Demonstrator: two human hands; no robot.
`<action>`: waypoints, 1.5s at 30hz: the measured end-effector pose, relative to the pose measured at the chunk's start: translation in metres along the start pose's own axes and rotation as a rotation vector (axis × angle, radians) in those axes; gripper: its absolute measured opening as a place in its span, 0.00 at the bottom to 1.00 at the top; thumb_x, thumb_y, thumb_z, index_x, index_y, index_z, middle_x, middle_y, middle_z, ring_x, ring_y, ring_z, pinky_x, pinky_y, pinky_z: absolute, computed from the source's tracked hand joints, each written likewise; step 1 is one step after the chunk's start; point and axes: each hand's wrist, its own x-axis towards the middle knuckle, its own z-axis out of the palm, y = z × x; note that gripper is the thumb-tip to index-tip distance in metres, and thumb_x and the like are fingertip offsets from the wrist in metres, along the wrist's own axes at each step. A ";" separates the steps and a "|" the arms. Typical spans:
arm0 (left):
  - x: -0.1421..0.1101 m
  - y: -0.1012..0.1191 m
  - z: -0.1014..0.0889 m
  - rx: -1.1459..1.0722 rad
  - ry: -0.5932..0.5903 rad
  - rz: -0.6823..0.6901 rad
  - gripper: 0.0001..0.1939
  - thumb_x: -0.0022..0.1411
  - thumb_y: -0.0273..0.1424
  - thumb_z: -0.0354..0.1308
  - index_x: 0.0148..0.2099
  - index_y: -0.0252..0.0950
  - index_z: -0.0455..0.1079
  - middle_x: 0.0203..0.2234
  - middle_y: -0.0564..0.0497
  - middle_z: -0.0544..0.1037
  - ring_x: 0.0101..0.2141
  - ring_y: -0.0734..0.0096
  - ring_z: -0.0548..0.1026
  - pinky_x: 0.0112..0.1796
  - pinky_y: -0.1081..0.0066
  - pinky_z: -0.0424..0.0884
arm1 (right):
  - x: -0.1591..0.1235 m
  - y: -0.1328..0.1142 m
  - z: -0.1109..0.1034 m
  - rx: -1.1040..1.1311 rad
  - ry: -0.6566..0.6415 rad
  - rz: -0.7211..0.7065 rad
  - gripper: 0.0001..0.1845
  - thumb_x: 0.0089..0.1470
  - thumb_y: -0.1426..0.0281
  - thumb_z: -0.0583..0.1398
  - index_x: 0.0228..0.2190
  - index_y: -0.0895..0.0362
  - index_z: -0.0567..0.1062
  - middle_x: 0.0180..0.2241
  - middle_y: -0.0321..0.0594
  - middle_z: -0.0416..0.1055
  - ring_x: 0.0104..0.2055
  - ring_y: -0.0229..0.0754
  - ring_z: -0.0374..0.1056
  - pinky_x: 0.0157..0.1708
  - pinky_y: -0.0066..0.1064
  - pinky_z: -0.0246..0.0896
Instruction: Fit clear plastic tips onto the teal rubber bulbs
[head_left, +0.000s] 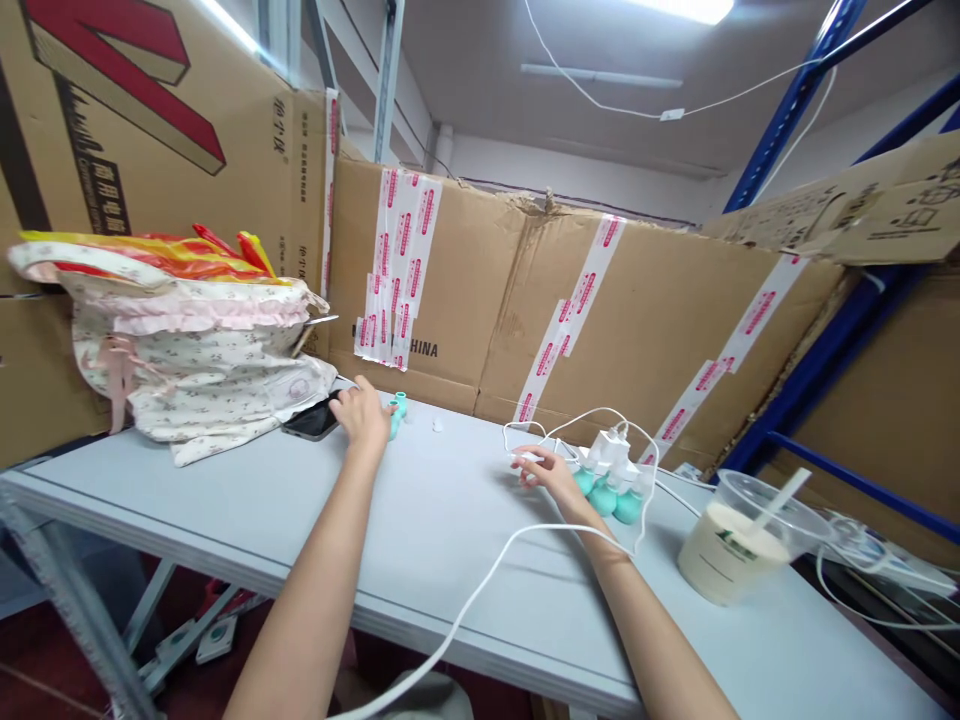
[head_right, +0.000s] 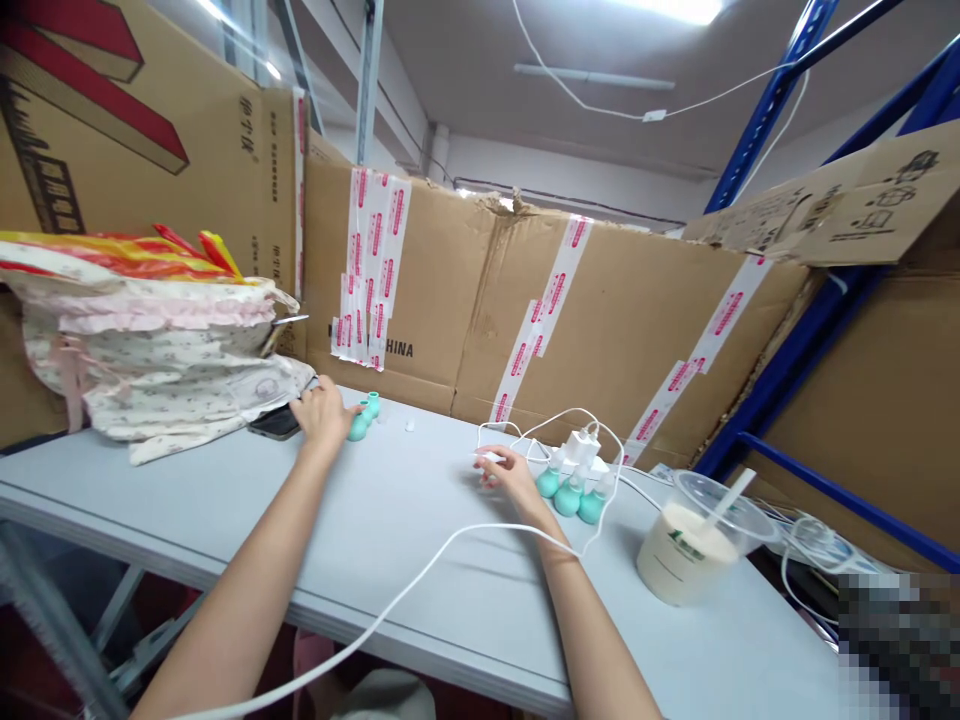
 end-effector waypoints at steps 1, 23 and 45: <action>0.004 -0.007 0.002 0.026 -0.029 -0.022 0.28 0.55 0.41 0.54 0.49 0.24 0.57 0.40 0.31 0.69 0.46 0.44 0.64 0.43 0.53 0.55 | 0.000 0.000 0.001 -0.011 -0.008 -0.008 0.24 0.35 0.56 0.64 0.33 0.59 0.73 0.26 0.42 0.71 0.22 0.35 0.63 0.19 0.26 0.59; -0.008 0.005 0.022 0.096 -0.274 0.624 0.12 0.46 0.28 0.62 0.36 0.39 0.68 0.44 0.43 0.65 0.48 0.54 0.59 0.45 0.60 0.54 | -0.003 -0.004 0.001 -0.105 -0.055 -0.055 0.22 0.41 0.57 0.61 0.36 0.60 0.73 0.28 0.41 0.71 0.22 0.33 0.62 0.16 0.22 0.51; -0.068 0.060 0.059 -0.344 -0.628 0.892 0.14 0.54 0.30 0.50 0.44 0.38 0.58 0.39 0.47 0.64 0.42 0.61 0.65 0.45 0.61 0.60 | 0.012 0.029 0.001 -0.047 -0.116 -0.131 0.20 0.39 0.62 0.63 0.35 0.58 0.67 0.32 0.39 0.66 0.27 0.35 0.64 0.21 0.25 0.59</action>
